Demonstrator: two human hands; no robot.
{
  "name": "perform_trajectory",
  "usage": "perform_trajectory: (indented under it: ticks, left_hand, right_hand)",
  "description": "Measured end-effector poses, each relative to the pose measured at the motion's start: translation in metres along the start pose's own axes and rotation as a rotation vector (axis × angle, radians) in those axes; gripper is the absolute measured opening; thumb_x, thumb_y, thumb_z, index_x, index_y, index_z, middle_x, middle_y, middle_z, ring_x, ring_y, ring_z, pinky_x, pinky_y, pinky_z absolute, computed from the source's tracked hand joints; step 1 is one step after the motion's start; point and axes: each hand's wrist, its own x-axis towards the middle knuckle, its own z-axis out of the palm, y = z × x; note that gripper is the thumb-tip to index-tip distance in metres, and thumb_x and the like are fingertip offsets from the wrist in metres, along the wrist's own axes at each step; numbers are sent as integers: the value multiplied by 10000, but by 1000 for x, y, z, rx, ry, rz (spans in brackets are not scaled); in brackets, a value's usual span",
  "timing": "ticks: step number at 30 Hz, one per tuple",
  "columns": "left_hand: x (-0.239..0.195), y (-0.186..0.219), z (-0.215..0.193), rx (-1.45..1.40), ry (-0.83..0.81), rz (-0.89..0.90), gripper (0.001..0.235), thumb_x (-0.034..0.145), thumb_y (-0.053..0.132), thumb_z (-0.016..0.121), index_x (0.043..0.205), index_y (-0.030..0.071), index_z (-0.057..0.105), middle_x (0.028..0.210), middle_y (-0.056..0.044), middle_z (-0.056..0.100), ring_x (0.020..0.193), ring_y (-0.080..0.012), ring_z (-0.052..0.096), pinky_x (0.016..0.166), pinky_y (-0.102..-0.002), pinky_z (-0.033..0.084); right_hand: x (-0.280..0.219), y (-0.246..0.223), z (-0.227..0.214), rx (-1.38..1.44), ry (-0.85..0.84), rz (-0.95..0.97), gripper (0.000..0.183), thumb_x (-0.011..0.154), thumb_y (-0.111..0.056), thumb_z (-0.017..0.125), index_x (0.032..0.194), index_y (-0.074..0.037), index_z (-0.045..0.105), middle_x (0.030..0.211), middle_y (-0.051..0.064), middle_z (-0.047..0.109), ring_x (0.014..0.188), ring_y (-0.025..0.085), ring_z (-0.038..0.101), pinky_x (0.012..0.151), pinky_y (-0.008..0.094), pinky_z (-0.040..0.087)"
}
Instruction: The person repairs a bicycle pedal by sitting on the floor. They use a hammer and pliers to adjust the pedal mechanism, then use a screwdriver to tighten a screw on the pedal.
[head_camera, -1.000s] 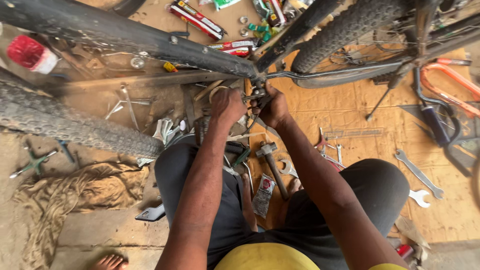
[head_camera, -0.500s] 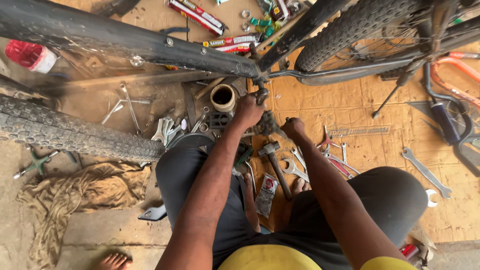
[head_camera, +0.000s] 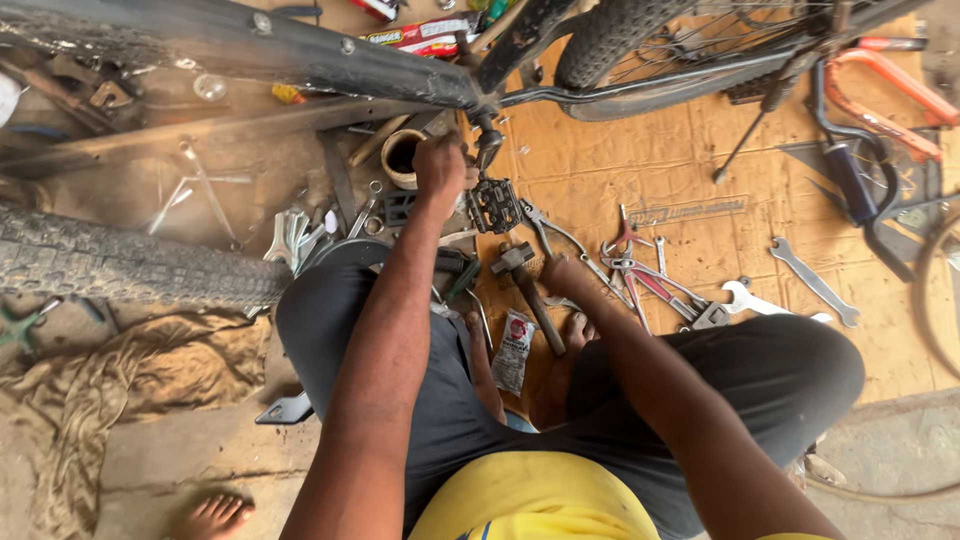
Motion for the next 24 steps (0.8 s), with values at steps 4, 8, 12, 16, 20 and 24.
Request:
perform_trajectory:
  ticks: [4, 8, 12, 16, 20, 24]
  left_hand:
    - [-14, 19, 14, -246, -51, -137, 740, 958, 643, 424, 900, -51, 675, 813, -198, 742, 689, -279, 782, 654, -428, 705]
    - [-14, 24, 31, -387, -96, -243, 782, 971, 655, 358, 1000, -63, 667, 1002, -278, 735, 921, -379, 763, 824, -506, 663]
    - [-3, 18, 43, -679, -226, -298, 816, 978, 634, 354, 1183, -127, 566, 1188, -374, 656, 1103, -500, 691, 991, -620, 556]
    - [-4, 2, 49, -1030, -442, -347, 978, 953, 729, 374, 1282, -185, 486, 1232, -424, 580, 1125, -522, 633, 1048, -644, 480]
    - [-4, 4, 53, -1023, -439, -312, 897, 932, 680, 436, 1307, -134, 467, 1251, -385, 577, 1153, -525, 625, 1071, -666, 468]
    - [-9, 5, 49, -1026, -472, -283, 941, 953, 687, 433, 1314, -181, 473, 1243, -397, 584, 1152, -522, 629, 1073, -663, 470]
  right_hand:
    - [-45, -42, 24, 245, 108, 75, 419, 892, -342, 689, 1086, 22, 616, 873, 274, 723, 799, 421, 705, 674, 534, 568]
    - [-59, -43, -50, 670, -1, 327, 326, 864, -231, 683, 1109, -26, 616, 798, 185, 672, 654, 301, 633, 556, 460, 517]
    - [-109, -66, -141, 1408, -91, 596, 282, 859, -165, 659, 1112, -51, 610, 712, 100, 590, 507, 183, 535, 431, 378, 442]
    - [-171, -92, -225, 1570, 127, 355, 234, 888, -126, 698, 1052, -19, 570, 724, 46, 543, 494, 150, 514, 420, 323, 453]
    - [-205, -104, -305, 1277, 336, 77, 245, 954, -223, 627, 1123, -54, 576, 751, 71, 615, 504, 147, 564, 430, 311, 486]
    - [-193, -119, -334, 1415, 747, -237, 269, 1071, -314, 507, 1211, -86, 504, 776, 61, 594, 513, 143, 564, 439, 290, 479]
